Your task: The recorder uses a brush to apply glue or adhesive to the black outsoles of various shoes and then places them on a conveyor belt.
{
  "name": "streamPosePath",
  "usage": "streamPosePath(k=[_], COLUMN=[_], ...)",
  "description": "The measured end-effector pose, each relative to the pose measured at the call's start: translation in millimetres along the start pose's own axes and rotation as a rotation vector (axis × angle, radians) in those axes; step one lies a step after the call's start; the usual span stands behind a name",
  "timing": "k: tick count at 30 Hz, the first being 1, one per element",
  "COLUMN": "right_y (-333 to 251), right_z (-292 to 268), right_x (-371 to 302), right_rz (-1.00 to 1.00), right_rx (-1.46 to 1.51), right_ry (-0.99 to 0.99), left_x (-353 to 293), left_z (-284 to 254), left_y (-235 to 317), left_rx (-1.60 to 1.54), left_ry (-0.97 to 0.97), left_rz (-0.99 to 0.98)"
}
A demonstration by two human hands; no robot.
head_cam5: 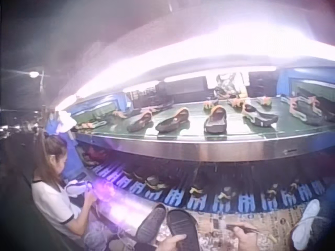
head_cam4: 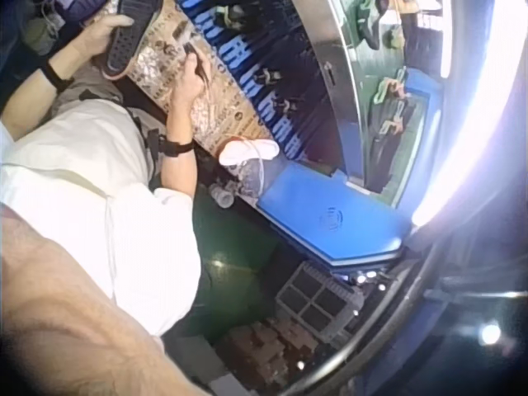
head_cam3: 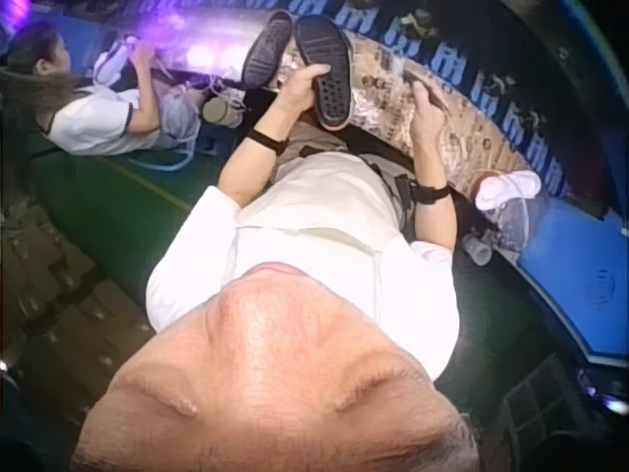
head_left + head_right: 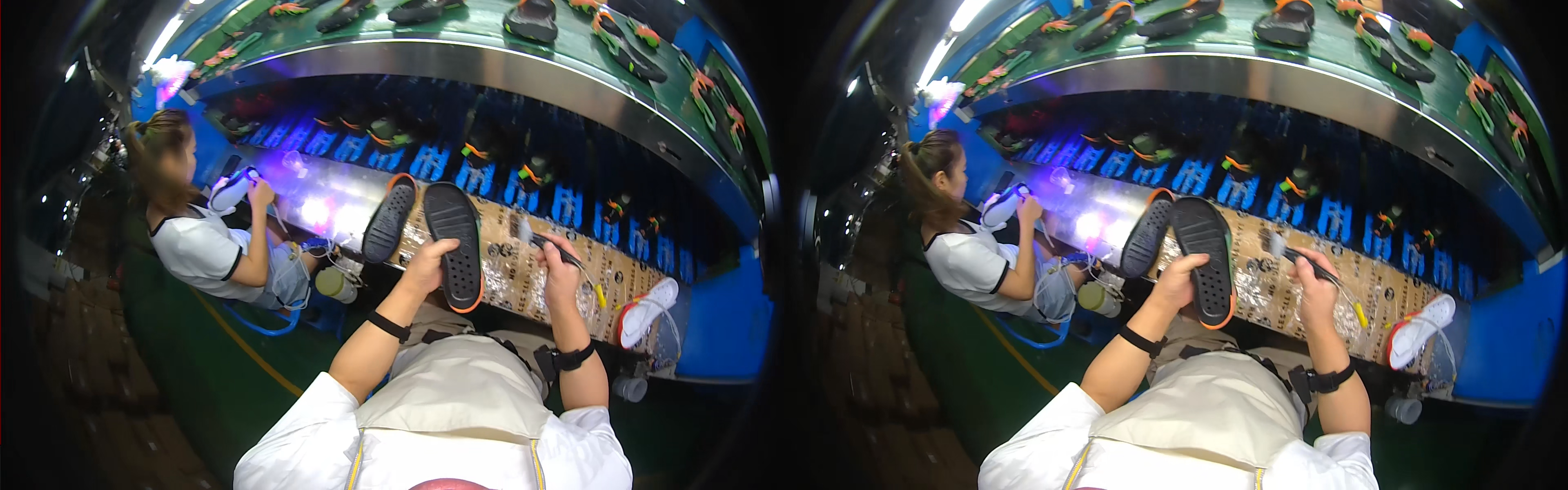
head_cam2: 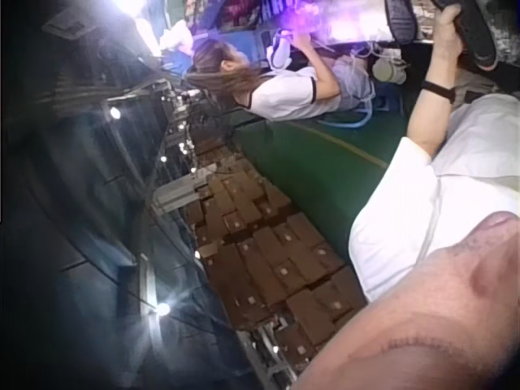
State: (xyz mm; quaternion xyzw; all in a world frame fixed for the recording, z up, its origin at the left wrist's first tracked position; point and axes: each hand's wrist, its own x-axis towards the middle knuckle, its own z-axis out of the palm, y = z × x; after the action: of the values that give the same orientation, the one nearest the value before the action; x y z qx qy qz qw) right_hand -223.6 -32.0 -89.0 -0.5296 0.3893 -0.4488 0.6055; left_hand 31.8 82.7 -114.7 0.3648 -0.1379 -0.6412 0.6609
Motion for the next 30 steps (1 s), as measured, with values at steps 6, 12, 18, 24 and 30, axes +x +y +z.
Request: streamPosePath(k=[6,12,18,24,30], right_y=[-42,-48,-49,-52,-59], right_z=[47,79,91,97,101], right_x=[-12,-7,-2,-6,-12], right_rz=[0.082,0.102,0.039,-0.021,-0.221], right_rx=[0.108,0.077,-0.01,-0.069,-0.272], right_ry=[-0.241,-0.303,-0.263,-0.244,-0.229], left_x=[-18,-26,-28,-31,-30], left_z=[32,48,45,52,49], left_y=[0,-8,-19,-17,-21], left_rx=[-0.19,-0.297,-0.347,-0.335,-0.328], left_ry=[-0.25,-0.067,-0.096,-0.092,-0.059], left_rz=[0.068,0.017,-0.023,-0.03,-0.031])
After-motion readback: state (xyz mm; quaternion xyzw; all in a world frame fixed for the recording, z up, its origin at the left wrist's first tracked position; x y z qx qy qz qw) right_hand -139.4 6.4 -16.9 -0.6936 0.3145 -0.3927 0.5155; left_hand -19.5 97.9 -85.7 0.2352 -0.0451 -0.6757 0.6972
